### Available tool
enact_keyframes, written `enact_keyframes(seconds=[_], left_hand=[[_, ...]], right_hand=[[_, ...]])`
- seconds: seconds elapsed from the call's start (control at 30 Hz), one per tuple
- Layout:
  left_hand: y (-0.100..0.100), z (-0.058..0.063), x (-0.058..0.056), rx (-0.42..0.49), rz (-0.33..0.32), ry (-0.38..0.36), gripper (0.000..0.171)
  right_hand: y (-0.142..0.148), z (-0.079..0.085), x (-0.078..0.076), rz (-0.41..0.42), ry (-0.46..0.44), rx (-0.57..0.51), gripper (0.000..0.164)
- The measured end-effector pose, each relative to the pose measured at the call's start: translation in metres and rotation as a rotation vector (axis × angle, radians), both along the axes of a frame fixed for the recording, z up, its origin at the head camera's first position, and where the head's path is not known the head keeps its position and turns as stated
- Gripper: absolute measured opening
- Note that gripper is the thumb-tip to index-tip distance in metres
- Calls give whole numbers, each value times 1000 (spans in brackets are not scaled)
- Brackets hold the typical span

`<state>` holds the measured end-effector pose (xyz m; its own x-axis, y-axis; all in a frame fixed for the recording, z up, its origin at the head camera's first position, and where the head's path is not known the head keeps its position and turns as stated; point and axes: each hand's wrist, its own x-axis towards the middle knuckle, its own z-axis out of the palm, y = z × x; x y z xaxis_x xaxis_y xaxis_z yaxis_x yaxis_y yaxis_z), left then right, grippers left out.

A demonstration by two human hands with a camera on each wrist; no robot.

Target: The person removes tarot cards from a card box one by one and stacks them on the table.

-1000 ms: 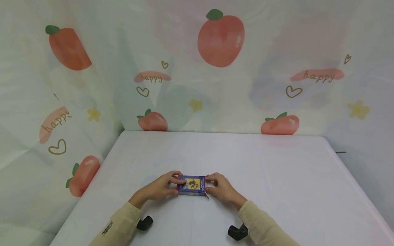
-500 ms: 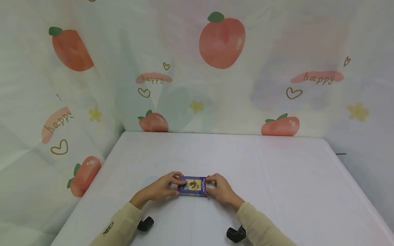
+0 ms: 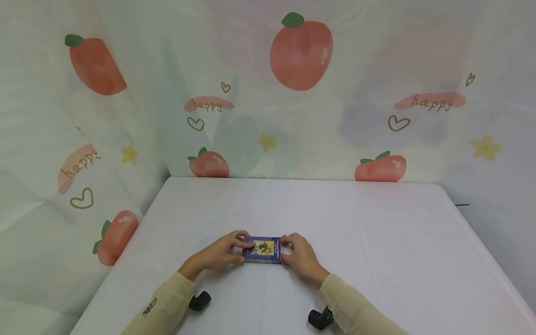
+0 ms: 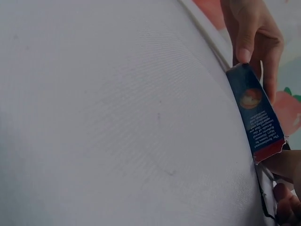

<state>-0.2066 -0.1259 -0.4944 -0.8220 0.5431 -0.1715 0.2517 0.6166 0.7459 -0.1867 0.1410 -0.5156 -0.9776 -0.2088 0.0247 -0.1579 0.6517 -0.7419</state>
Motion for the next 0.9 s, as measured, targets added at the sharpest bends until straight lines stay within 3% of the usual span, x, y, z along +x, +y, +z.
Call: enact_keyframes(seconds=[0.5, 0.9], left_hand=[[0, 3, -2, 10, -45, 34, 48], [-4, 0, -1, 18, -45, 29, 48]], right_hand=[[3, 7, 3, 23, 70, 136, 39], [10, 7, 2, 57, 68, 140, 41]])
